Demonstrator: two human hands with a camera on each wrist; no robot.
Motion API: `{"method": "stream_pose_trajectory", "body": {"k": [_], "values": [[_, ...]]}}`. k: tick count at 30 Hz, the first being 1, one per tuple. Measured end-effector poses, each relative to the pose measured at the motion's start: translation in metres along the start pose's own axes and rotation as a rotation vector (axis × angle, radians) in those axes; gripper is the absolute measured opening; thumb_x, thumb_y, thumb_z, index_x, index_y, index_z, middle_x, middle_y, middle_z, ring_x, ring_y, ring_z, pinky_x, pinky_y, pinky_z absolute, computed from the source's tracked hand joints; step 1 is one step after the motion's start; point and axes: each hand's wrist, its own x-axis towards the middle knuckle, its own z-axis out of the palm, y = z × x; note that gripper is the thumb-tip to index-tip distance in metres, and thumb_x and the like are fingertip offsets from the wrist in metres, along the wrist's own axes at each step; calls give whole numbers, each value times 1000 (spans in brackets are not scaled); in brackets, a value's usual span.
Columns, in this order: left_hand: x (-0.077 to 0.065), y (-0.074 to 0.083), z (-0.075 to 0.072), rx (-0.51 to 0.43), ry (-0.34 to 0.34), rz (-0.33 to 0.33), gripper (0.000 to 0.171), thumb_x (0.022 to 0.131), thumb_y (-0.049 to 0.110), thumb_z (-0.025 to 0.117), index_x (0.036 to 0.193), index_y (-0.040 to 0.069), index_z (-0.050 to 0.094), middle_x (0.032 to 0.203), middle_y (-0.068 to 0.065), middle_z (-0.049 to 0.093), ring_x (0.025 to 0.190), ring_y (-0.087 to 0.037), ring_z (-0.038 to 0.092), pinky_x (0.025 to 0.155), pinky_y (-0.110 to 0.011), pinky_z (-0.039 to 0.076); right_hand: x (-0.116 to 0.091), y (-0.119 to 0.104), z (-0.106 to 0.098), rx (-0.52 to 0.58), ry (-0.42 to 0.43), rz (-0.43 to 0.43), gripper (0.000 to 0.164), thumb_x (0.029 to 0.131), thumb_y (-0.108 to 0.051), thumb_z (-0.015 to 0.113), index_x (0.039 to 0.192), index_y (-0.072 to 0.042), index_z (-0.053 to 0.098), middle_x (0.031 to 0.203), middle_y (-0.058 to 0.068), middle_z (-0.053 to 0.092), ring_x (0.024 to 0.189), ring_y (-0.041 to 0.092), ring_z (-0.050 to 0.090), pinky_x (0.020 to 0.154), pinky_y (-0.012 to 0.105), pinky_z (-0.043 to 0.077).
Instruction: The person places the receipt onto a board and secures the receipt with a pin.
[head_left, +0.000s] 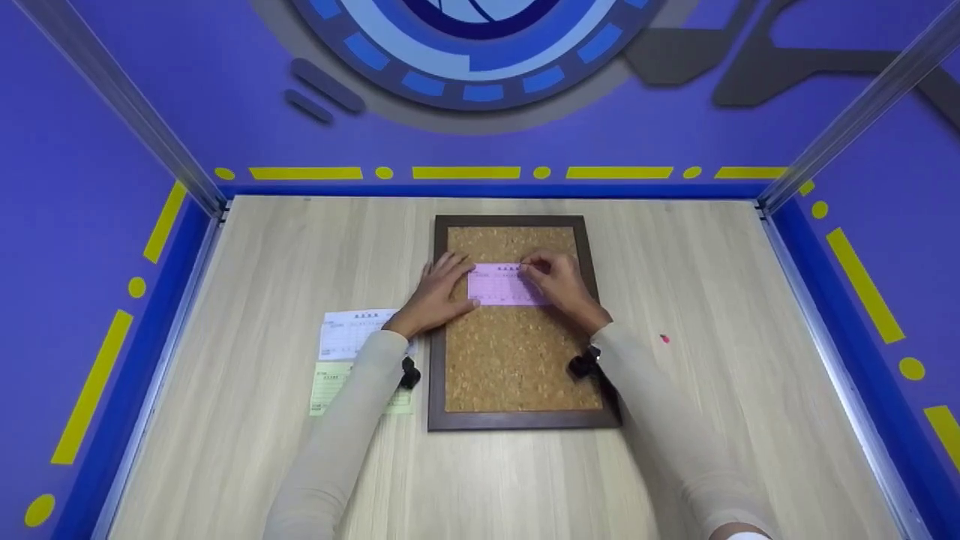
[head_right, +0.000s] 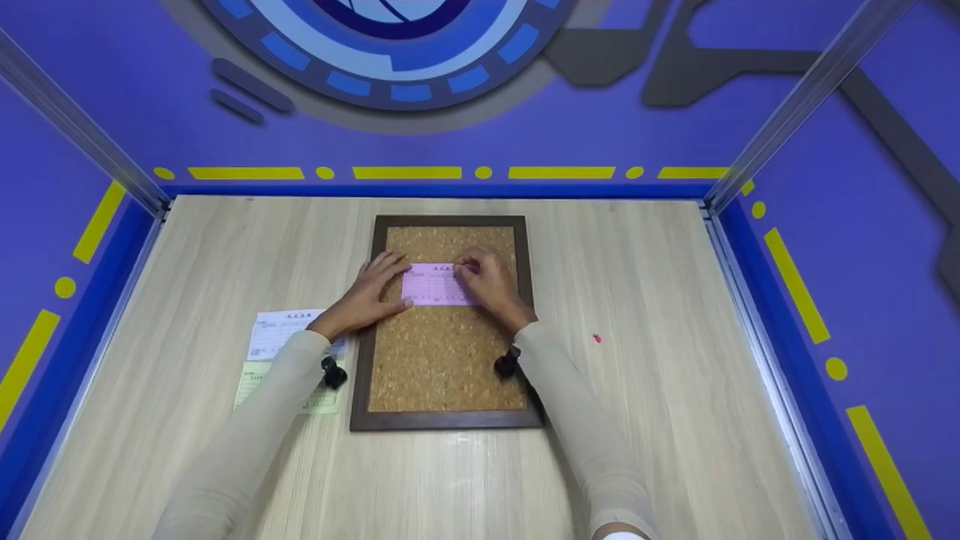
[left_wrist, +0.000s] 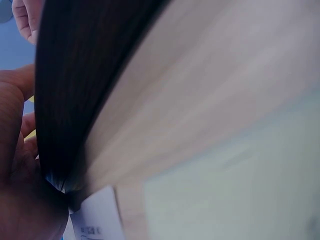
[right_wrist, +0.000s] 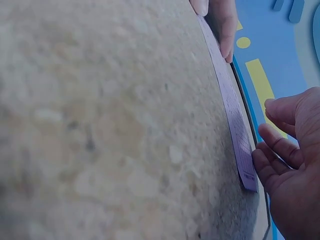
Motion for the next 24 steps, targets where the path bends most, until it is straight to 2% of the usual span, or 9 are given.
{"method": "stream_pose_trajectory", "body": {"k": [4,10,14,19,24], "values": [[0,0,0,-2,0,-5,79,101,37,76,166,6,45,178,-17,32,169,-39,14,132,-69,4,3,-3,5,-15,6,-1,5,100,2,76,98,0,81,107,16,80,99,24,72,88,30,55],[0,1,1,-4,14,6,79,99,36,77,165,4,47,177,-19,34,168,-40,16,131,-71,5,7,-4,11,-2,-1,-29,4,99,4,75,99,3,79,107,18,78,101,27,70,90,32,54],[0,0,2,-12,17,14,78,99,36,77,164,4,48,177,-19,34,168,-41,17,131,-72,5,9,-1,16,-21,2,-52,5,98,6,76,97,2,79,110,18,77,105,29,70,93,37,55],[0,0,1,-14,12,13,78,99,37,78,164,6,48,177,-18,33,169,-39,16,131,-72,5,9,1,20,-46,-6,-35,4,100,4,76,101,5,80,118,20,75,114,32,69,102,45,55],[-1,0,1,-5,13,4,79,99,37,78,165,6,47,177,-18,33,169,-39,15,131,-71,4,10,0,21,-78,-21,-27,7,101,3,74,104,8,80,119,20,72,115,34,67,102,49,54]]}}
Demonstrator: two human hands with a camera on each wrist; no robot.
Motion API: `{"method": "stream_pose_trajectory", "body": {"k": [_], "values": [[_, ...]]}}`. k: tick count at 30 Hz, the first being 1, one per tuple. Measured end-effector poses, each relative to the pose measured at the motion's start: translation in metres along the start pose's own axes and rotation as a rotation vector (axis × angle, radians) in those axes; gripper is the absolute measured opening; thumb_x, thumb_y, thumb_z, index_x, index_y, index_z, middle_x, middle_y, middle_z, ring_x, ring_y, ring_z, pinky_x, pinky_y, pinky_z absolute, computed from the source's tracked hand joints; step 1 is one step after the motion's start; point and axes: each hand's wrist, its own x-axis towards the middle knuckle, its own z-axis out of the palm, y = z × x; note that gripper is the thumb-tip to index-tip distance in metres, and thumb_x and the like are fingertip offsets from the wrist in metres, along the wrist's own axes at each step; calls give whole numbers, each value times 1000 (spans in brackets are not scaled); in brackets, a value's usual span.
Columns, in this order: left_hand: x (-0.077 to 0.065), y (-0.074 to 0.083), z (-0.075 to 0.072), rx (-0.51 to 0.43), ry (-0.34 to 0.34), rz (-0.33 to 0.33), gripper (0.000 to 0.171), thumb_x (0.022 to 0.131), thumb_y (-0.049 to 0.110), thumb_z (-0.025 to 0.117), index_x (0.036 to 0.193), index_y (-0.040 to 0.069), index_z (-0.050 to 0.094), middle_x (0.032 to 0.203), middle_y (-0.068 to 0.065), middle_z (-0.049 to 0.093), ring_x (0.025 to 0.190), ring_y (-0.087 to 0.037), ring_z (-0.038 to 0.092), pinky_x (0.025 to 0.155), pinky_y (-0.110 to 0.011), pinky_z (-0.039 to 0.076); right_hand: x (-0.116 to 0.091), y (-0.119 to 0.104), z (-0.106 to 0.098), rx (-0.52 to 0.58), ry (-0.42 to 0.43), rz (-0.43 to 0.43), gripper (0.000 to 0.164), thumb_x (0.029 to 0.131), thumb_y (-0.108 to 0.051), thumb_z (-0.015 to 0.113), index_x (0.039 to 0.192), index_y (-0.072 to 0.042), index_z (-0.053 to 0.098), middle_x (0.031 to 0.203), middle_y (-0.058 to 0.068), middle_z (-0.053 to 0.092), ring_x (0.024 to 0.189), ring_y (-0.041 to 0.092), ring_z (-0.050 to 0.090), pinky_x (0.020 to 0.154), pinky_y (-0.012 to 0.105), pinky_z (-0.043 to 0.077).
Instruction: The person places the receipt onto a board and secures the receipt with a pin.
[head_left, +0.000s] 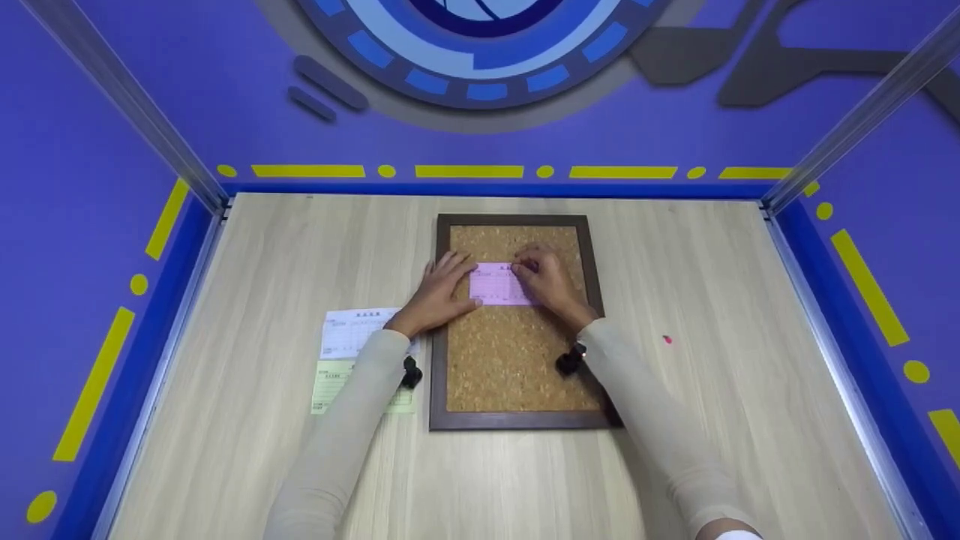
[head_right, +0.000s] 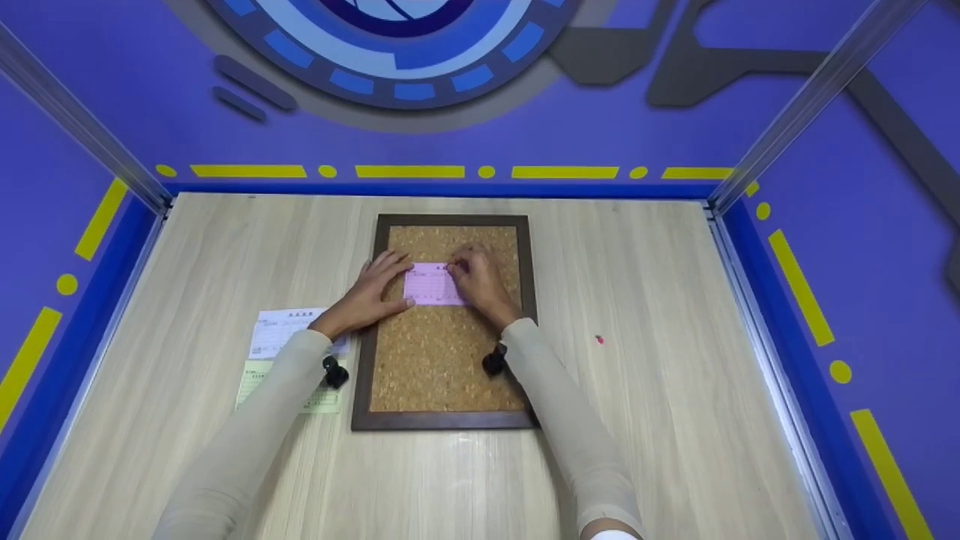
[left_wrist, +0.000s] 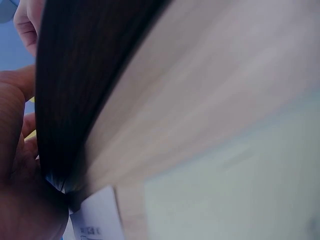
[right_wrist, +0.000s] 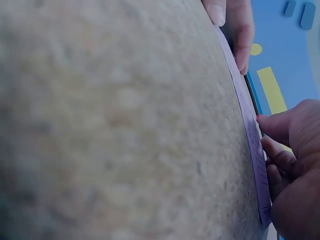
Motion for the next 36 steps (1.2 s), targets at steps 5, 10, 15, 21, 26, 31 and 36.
{"method": "stream_pose_trajectory", "body": {"k": [5,10,15,21,26,31,36], "values": [[0,0,0,2,1,1,79,99,37,78,165,6,47,177,-18,33,169,-39,16,131,-71,5,2,0,1,-27,-5,-6,7,101,4,75,103,7,81,117,20,72,114,35,67,103,49,53],[0,1,0,0,0,0,78,100,36,77,166,6,47,177,-17,33,169,-39,16,131,-71,5,3,-2,0,-49,-16,-5,7,100,3,76,102,7,82,117,20,73,116,37,67,106,52,52],[0,1,0,0,2,3,77,101,36,77,165,6,47,177,-18,34,169,-39,16,131,-71,6,6,-6,-3,-84,-33,1,6,99,2,77,98,6,82,108,19,74,108,36,67,100,52,53],[0,0,0,10,-5,-3,77,101,38,77,165,7,47,178,-17,33,169,-38,15,132,-70,6,12,-8,-4,-100,-13,-29,5,91,4,79,87,7,80,94,18,73,96,34,67,90,47,53],[0,1,0,1,-2,-3,77,101,38,78,165,7,48,178,-17,33,169,-38,16,132,-71,5,16,-10,-4,-57,-24,60,5,89,9,78,84,7,79,88,15,73,91,29,66,85,39,53],[0,1,0,5,-2,-3,77,101,39,77,165,7,48,178,-17,33,169,-38,16,132,-70,5,18,-15,-3,20,-13,184,15,89,9,79,78,0,75,81,1,66,79,16,57,71,25,46],[-1,1,-1,18,-3,-4,77,101,39,77,165,7,47,177,-17,34,169,-38,16,132,-69,5,19,-17,-1,49,21,242,15,87,8,80,76,-1,75,80,1,68,75,12,56,66,22,45]]}}
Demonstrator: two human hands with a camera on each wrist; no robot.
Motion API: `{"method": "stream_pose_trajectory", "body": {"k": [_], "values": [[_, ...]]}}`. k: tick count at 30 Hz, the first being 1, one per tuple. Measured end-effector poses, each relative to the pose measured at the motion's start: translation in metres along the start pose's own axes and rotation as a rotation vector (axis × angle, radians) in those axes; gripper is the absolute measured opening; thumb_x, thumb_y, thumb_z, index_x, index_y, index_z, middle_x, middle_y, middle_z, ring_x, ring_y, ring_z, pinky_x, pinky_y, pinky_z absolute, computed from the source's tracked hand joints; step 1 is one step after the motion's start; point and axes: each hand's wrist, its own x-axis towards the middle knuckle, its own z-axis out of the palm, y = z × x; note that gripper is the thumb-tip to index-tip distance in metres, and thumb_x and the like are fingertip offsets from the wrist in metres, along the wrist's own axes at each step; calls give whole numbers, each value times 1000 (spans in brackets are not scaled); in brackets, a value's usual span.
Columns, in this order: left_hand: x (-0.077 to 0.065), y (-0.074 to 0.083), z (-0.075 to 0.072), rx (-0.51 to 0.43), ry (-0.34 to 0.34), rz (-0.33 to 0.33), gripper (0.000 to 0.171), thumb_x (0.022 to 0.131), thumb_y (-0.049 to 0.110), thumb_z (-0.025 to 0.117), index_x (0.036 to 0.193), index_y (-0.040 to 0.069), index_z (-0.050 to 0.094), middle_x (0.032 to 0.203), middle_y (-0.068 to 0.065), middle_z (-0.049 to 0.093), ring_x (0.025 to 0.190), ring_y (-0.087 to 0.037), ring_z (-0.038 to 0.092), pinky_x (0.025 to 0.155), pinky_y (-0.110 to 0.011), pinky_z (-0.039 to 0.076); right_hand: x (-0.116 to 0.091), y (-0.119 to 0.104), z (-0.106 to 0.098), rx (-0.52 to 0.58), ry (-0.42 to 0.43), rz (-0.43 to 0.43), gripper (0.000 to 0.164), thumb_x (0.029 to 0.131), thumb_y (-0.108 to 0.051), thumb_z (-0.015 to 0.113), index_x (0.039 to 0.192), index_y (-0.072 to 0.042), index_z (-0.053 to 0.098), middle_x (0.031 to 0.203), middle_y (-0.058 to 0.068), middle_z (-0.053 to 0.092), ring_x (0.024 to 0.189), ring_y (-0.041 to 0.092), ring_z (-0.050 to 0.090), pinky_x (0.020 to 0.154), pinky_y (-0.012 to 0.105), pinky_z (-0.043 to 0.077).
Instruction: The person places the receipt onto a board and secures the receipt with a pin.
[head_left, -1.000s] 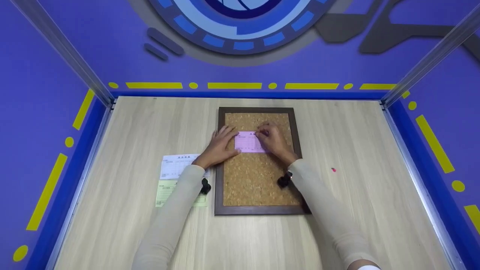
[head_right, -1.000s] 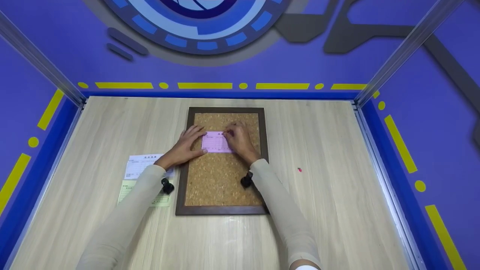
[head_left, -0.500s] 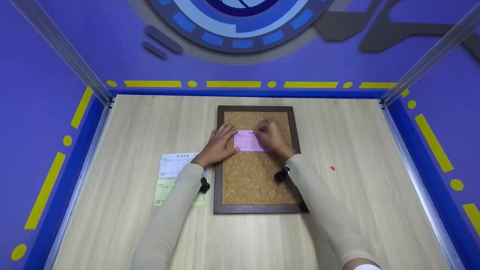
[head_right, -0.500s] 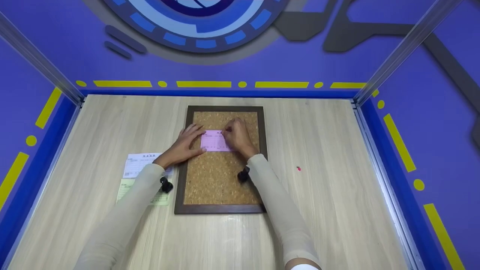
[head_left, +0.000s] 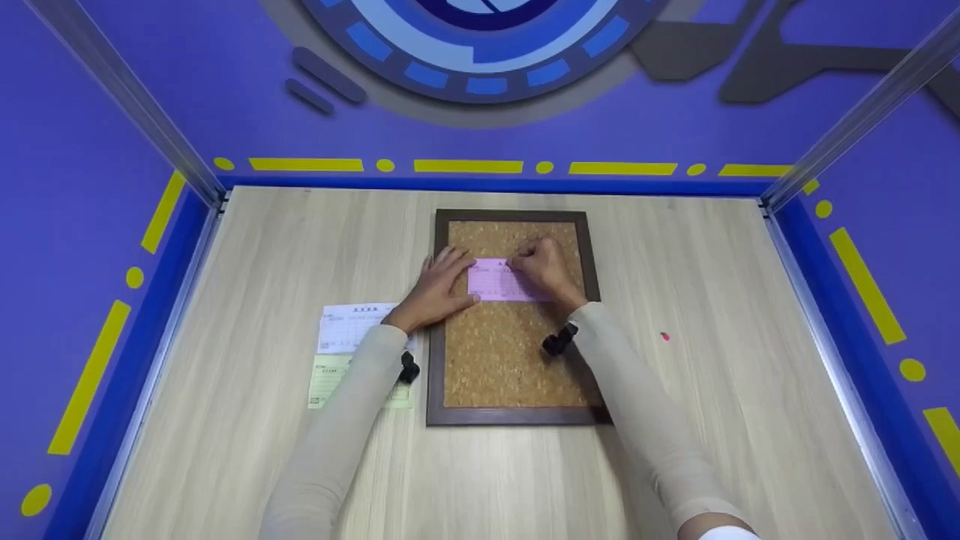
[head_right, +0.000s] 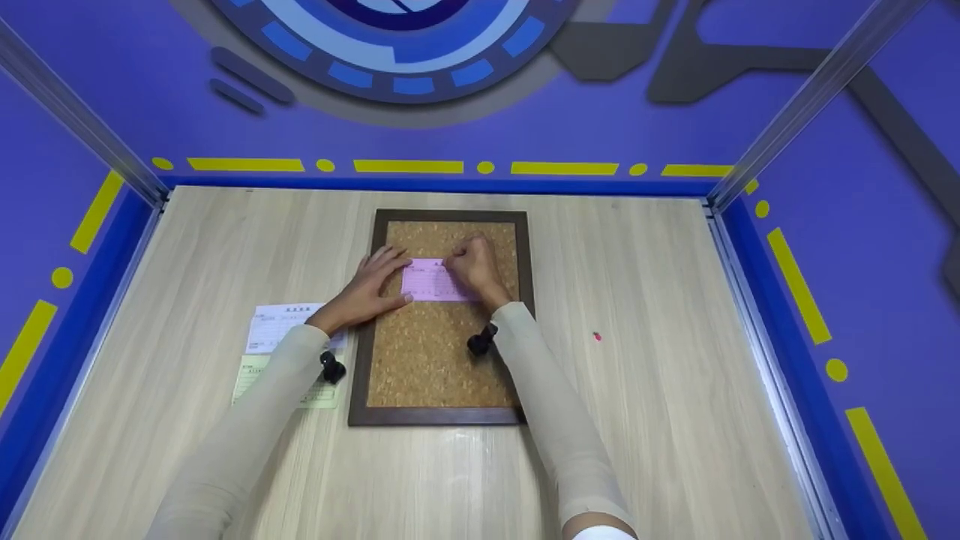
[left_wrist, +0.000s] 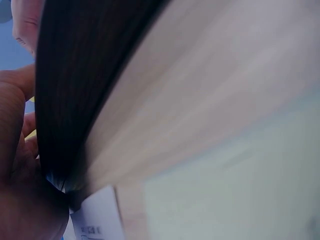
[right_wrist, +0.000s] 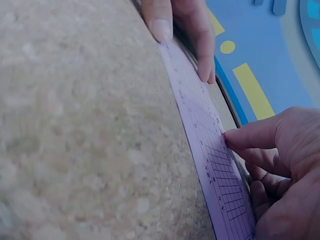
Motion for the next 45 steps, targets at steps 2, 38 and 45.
{"method": "stream_pose_trajectory", "body": {"k": [2,38,45], "values": [[0,0,0,2,0,0,78,101,39,77,165,7,47,177,-17,34,169,-38,16,132,-69,5,0,0,1,3,14,-1,11,86,8,80,77,2,78,81,4,72,76,12,58,68,21,46],[1,0,0,-6,0,1,78,100,36,77,164,5,48,178,-17,33,169,-39,16,132,-68,5,-5,19,-4,-1,-19,-238,9,92,10,76,96,7,84,98,19,77,99,33,69,91,39,53],[2,-1,1,-23,-7,-3,79,100,35,78,166,5,46,178,-17,32,169,-37,14,132,-68,4,-4,18,-3,-36,-13,-255,7,90,10,77,92,8,84,98,20,75,100,34,68,91,40,52]]}}
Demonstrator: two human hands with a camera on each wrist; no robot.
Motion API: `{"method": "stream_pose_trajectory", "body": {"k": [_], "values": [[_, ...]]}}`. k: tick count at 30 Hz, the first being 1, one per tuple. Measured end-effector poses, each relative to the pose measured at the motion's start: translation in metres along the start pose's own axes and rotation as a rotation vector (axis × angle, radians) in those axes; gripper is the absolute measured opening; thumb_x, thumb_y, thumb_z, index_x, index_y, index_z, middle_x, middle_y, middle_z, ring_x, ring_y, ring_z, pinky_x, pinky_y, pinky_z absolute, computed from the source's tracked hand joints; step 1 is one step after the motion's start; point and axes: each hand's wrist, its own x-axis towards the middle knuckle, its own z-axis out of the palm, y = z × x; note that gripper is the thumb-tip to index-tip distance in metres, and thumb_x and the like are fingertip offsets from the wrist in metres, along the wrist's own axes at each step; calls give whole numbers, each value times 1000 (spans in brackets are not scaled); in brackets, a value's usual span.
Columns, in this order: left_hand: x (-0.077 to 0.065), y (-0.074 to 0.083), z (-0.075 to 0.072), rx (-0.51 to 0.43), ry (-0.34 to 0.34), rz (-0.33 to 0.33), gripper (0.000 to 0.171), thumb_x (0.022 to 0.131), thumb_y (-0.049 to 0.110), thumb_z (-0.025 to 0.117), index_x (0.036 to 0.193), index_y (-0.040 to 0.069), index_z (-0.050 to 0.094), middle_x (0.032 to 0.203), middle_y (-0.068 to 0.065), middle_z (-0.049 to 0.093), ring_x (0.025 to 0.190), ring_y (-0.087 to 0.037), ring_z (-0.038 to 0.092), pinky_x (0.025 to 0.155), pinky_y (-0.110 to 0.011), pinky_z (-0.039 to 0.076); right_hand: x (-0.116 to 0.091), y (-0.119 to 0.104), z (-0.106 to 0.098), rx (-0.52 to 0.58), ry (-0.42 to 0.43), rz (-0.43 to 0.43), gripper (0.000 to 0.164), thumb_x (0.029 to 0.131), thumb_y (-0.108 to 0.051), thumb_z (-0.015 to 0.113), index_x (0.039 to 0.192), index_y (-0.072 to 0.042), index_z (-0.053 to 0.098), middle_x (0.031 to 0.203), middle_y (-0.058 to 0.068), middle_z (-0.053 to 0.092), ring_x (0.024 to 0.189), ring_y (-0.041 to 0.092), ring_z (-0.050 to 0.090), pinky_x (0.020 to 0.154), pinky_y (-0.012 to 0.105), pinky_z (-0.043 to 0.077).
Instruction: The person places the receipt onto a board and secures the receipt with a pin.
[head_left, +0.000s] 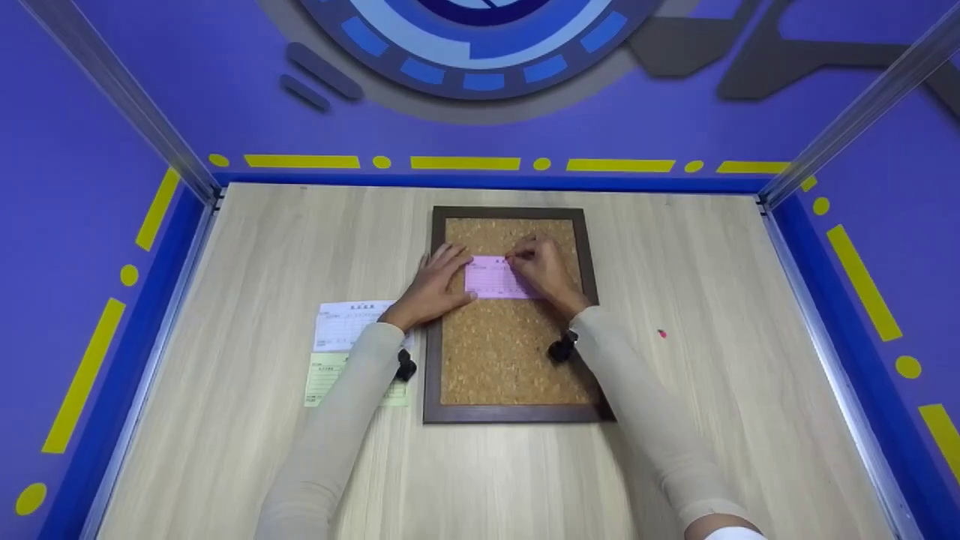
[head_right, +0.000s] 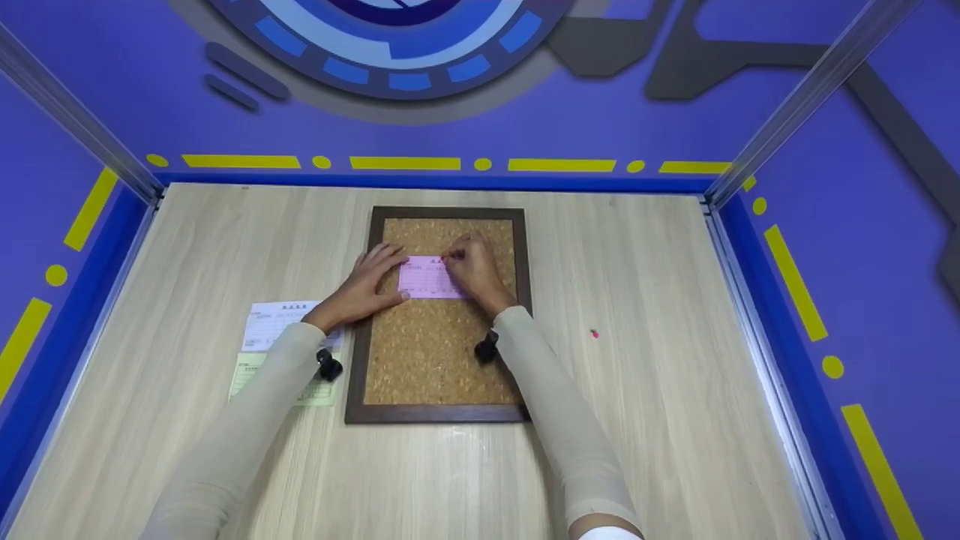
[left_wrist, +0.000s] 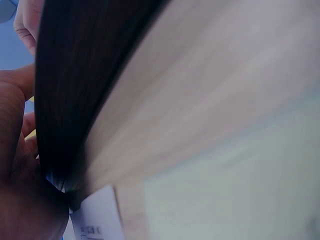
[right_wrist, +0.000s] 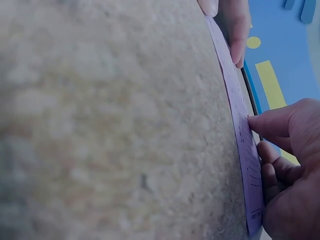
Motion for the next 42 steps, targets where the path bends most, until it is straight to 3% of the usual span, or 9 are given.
{"method": "stream_pose_trajectory", "body": {"k": [7,12,22,42], "values": [[2,-2,1,10,16,9,79,99,37,78,164,4,48,178,-17,33,169,-37,16,132,-68,5,-1,2,-1,-52,-3,-57,9,93,9,76,94,6,84,96,19,76,98,35,68,89,42,52],[-1,1,0,-3,21,21,77,99,36,77,163,3,49,177,-19,34,168,-39,17,132,-69,5,-7,5,-1,-79,-12,-79,13,95,7,73,102,4,84,106,19,72,104,34,66,94,44,51],[-1,1,-1,-4,17,9,80,99,37,77,165,3,47,177,-19,33,169,-41,16,132,-68,4,-16,5,-16,-9,-72,-114,14,99,5,74,112,7,80,116,21,71,112,36,66,98,48,53],[-1,2,-1,-15,13,16,79,98,34,78,164,2,48,177,-20,34,168,-41,16,131,-71,5,-29,5,-31,-13,-82,-67,16,98,2,77,113,8,79,121,21,72,119,34,67,106,49,54]]}}
